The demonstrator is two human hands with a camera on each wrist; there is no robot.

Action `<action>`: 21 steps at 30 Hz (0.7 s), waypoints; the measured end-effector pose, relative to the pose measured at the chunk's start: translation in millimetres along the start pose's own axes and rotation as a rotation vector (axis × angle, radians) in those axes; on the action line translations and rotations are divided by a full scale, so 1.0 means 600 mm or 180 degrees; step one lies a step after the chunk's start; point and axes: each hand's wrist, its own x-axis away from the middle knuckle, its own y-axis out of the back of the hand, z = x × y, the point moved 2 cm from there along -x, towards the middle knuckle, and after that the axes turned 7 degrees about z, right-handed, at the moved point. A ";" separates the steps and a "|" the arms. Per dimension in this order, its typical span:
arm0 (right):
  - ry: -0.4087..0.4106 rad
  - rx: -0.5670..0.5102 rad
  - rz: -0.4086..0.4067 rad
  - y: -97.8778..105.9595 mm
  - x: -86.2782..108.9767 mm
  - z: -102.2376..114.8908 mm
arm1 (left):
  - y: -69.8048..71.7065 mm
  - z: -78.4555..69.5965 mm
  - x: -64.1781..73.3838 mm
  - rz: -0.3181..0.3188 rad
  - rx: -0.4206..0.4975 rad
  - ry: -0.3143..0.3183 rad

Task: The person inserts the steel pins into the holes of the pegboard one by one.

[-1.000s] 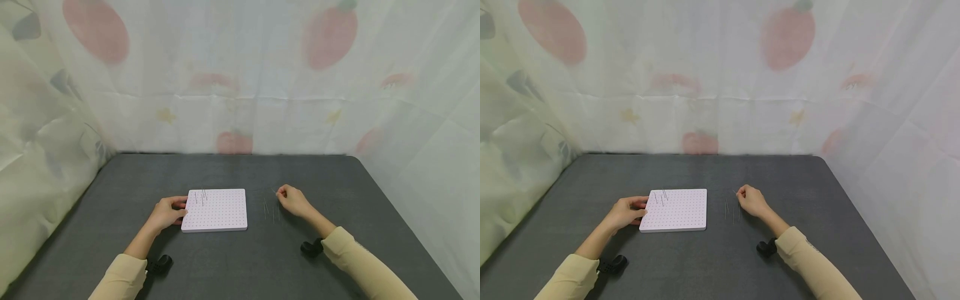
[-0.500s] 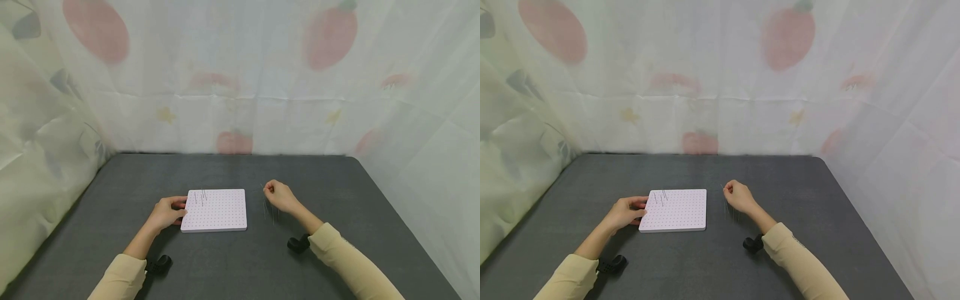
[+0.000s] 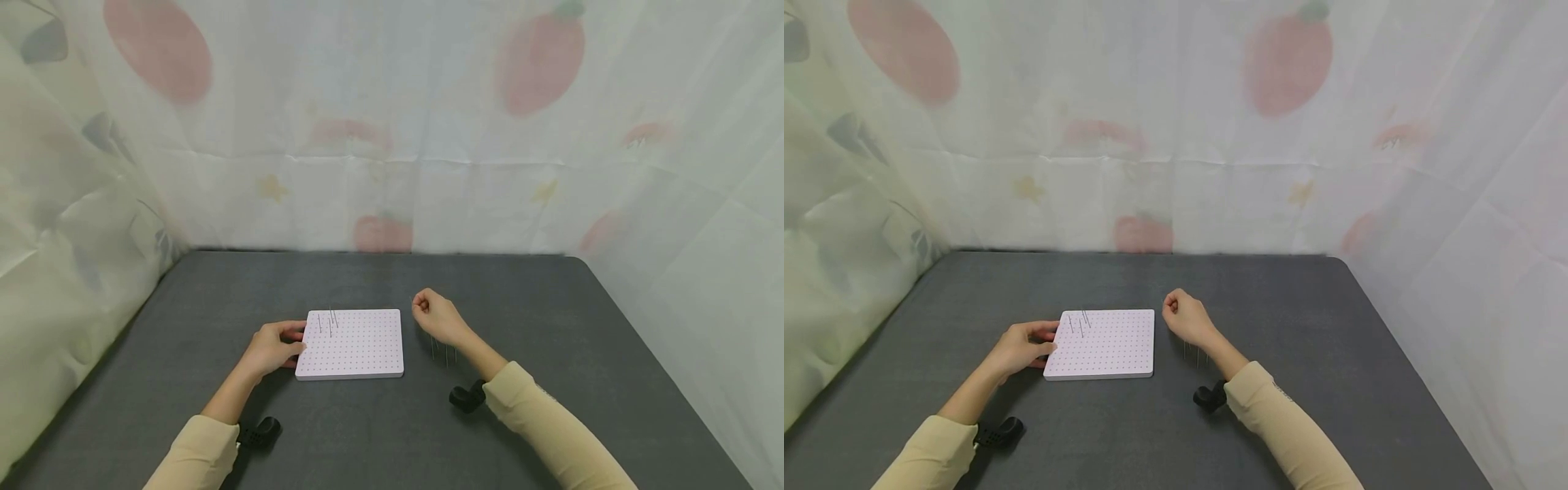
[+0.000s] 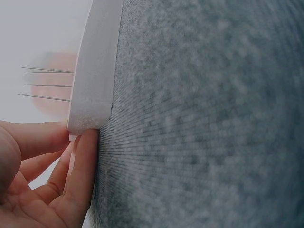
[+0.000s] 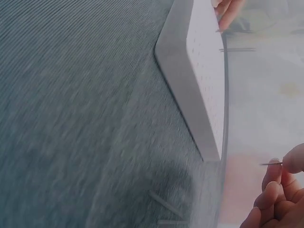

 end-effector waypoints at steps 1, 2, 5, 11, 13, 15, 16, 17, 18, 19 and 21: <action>0.0012 -0.0020 -0.0002 -0.002 -0.001 0.002 | 0.000 0.000 0.000 -0.0001 -0.0007 0.0004; 0.0027 -0.0044 -0.0005 -0.004 -0.003 0.005 | 0.000 -0.001 0.000 -0.0004 -0.0021 0.0010; 0.0080 -0.0105 -0.0004 -0.010 -0.008 0.013 | 0.000 -0.002 0.001 -0.0012 -0.0056 0.0031; 0.0157 -0.0194 0.0019 -0.023 -0.016 0.023 | 0.000 -0.002 0.002 -0.0012 -0.0074 0.0035; 0.0166 -0.0222 0.0039 -0.028 -0.019 0.026 | 0.000 -0.001 0.002 -0.0009 -0.0061 0.0032; 0.0190 -0.0235 0.0045 -0.033 -0.021 0.030 | 0.000 -0.002 0.002 -0.0009 -0.0051 0.0026; 0.0201 -0.0234 0.0045 -0.035 -0.022 0.032 | 0.000 -0.002 0.002 -0.0008 -0.0047 0.0024; 0.0221 -0.0242 0.0046 -0.037 -0.023 0.034 | 0.000 -0.002 0.002 -0.0009 -0.0042 0.0022; 0.0240 -0.0246 0.0045 -0.039 -0.024 0.036 | 0.000 -0.003 0.002 -0.0008 -0.0041 0.0018; 0.0253 -0.0259 0.0048 -0.040 -0.024 0.038 | 0.000 -0.003 0.002 -0.0008 -0.0047 0.0015; 0.0275 -0.0256 0.0046 -0.044 -0.025 0.042 | -0.001 -0.004 0.003 -0.0009 -0.0053 0.0009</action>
